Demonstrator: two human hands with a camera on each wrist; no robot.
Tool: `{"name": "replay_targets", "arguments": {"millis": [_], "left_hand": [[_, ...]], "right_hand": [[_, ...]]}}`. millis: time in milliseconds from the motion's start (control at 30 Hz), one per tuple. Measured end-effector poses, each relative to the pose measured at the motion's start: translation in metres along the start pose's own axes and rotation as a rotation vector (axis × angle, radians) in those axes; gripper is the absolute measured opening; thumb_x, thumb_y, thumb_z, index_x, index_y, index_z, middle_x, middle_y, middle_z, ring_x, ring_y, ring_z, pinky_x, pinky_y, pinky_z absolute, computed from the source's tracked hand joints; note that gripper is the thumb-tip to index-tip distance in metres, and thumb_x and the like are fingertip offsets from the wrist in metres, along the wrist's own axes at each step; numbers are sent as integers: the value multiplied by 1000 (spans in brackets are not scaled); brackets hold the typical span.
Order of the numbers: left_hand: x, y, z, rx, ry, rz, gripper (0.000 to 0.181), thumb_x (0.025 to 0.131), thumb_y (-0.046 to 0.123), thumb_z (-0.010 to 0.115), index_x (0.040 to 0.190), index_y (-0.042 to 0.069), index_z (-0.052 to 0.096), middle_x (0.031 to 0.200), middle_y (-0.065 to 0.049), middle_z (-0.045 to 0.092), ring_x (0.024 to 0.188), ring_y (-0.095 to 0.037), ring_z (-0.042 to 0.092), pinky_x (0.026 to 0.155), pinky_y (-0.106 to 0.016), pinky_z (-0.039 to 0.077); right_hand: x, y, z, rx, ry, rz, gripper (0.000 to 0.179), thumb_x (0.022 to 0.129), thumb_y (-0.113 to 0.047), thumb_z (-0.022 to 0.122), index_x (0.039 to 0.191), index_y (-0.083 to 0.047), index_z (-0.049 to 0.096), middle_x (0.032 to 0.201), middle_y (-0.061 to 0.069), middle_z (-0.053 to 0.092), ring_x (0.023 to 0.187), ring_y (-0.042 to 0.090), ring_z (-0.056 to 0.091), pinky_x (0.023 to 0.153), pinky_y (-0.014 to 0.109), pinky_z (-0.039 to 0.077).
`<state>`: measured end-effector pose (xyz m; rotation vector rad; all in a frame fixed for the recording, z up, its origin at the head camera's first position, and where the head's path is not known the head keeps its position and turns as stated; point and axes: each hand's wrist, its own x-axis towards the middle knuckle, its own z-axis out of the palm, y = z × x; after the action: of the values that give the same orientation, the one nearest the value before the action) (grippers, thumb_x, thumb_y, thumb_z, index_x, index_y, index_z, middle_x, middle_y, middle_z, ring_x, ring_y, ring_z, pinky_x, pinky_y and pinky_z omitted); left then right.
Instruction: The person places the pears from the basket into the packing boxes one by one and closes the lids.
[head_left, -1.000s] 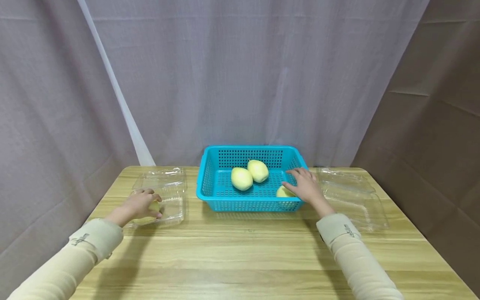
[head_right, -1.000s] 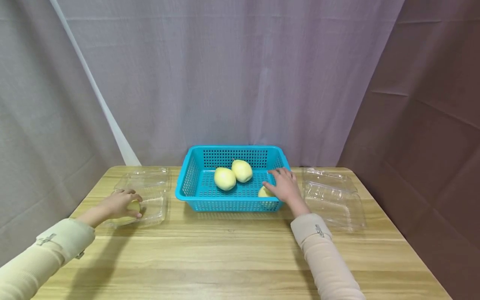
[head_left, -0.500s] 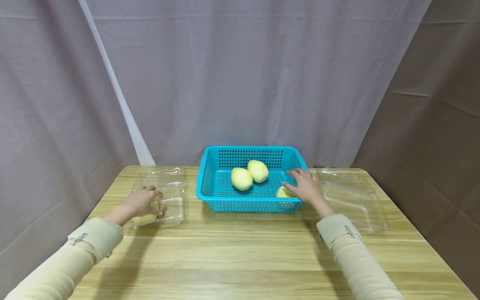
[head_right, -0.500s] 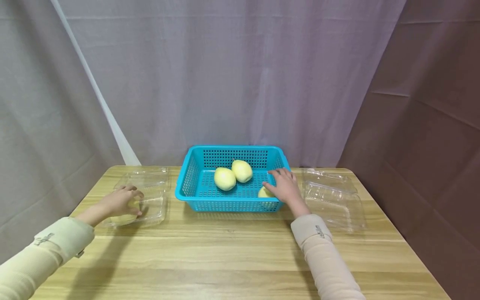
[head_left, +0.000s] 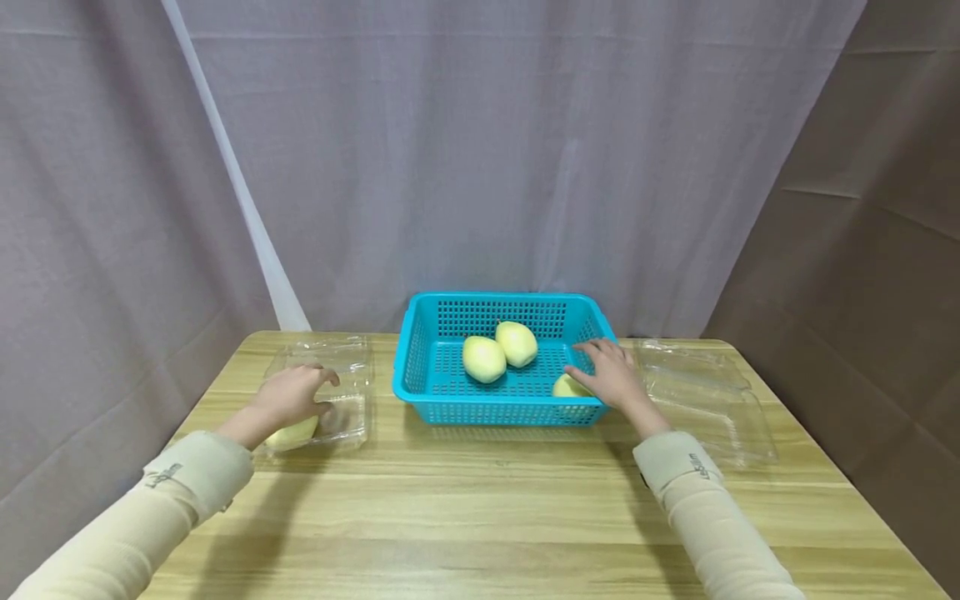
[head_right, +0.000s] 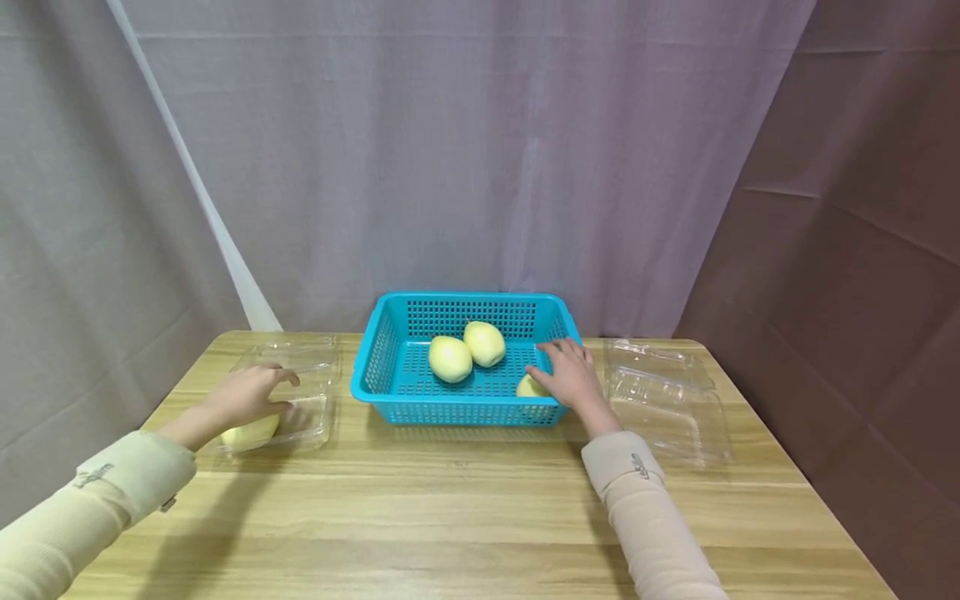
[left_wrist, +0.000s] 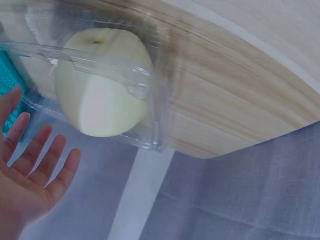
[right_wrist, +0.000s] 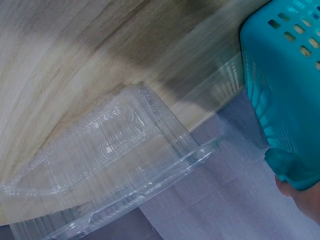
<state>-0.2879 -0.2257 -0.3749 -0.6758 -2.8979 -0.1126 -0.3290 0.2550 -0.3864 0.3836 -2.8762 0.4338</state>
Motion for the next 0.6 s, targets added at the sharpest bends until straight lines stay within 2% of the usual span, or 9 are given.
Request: {"name": "replay_targets", "arguments": {"millis": [133,300,600], "left_hand": [[4,7,1,-7,14,13,28,79,20,73,102,7,66,103,-14,68,87,-34,65,67,-45,54],[10,16,2,-34,61,25,23,82,19,71,100,7,67,102,-13,70,87,-34,66,68,-46,54],[18,32,1,-87,129,50,17,81,14,68,97,7,68,97,-12,72,85,-31,69,67,-44,55]], "right_hand": [[-2,0,-1,5,1,10,55,93,-41,54,133,-4,49,139,25,43,134,45,29,109,64,17],[-2,0,-2,5,-3,12,55,93,-41,54,133,-4,50,139,25,43,134,45,29,109,64,17],[-1,-2,-3,2,-11,9,54,94,-41,53,133,-3,50,139,25,43,135,46,28,109,65,16]]}}
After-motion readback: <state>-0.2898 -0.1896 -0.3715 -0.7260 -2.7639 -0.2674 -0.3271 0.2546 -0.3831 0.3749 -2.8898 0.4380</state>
